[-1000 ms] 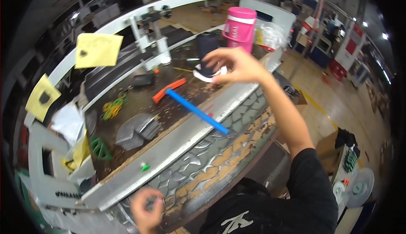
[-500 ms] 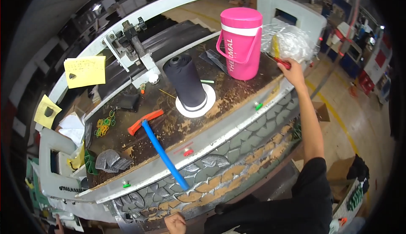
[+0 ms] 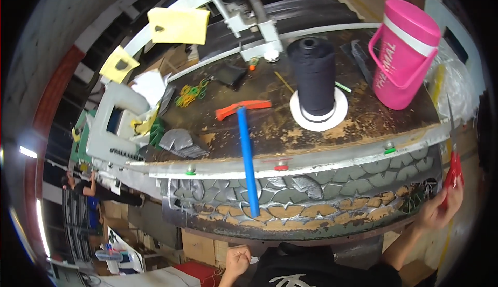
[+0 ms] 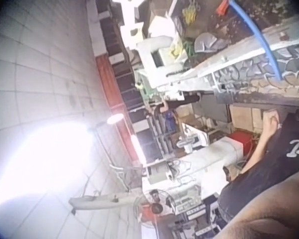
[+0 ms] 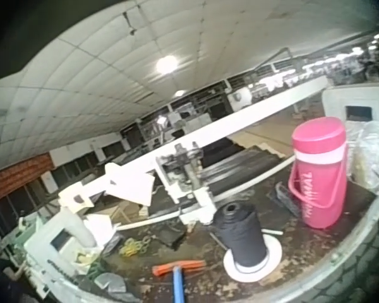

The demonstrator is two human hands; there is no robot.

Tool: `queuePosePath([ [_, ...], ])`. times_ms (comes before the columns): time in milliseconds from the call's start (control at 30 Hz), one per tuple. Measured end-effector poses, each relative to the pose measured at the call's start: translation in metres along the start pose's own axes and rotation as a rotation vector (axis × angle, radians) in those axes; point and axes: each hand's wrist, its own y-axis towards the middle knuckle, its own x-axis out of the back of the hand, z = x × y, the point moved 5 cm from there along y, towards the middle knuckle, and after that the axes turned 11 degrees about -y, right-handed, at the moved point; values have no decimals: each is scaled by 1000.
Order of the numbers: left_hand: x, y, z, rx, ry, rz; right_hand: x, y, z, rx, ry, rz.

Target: Sort and stack small cut-out shoe components from a production line conveyor.

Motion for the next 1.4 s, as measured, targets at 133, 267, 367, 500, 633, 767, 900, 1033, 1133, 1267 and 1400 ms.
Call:
queuePosePath([
  [133,13,-1,-2,-66,26,-22,-6,-18,105,91,396,236],
  [267,26,-11,12,-118,-30,4,-43,-21,211,200,575,412],
  [367,46,-22,15,-202,-47,45,-75,-23,269,162,580,454],
  [500,107,-41,37,-240,-70,0,-97,-26,326,156,441,568],
  [633,171,-55,60,-305,-60,-95,-134,-33,352,96,372,576],
  [767,213,-68,82,-260,-104,-145,-194,-53,343,103,208,704],
  [900,222,-58,122,-329,-104,-129,-194,-60,342,227,124,624],
  [1033,194,-30,165,-430,237,-199,-119,-150,294,100,114,538],
  [1133,163,-7,215,-361,516,-1,-30,-265,306,136,135,845],
  [1267,168,-3,213,-357,350,98,61,-317,334,94,38,1385],
  [1400,166,4,215,-360,302,22,68,-358,309,-10,198,1362],
])
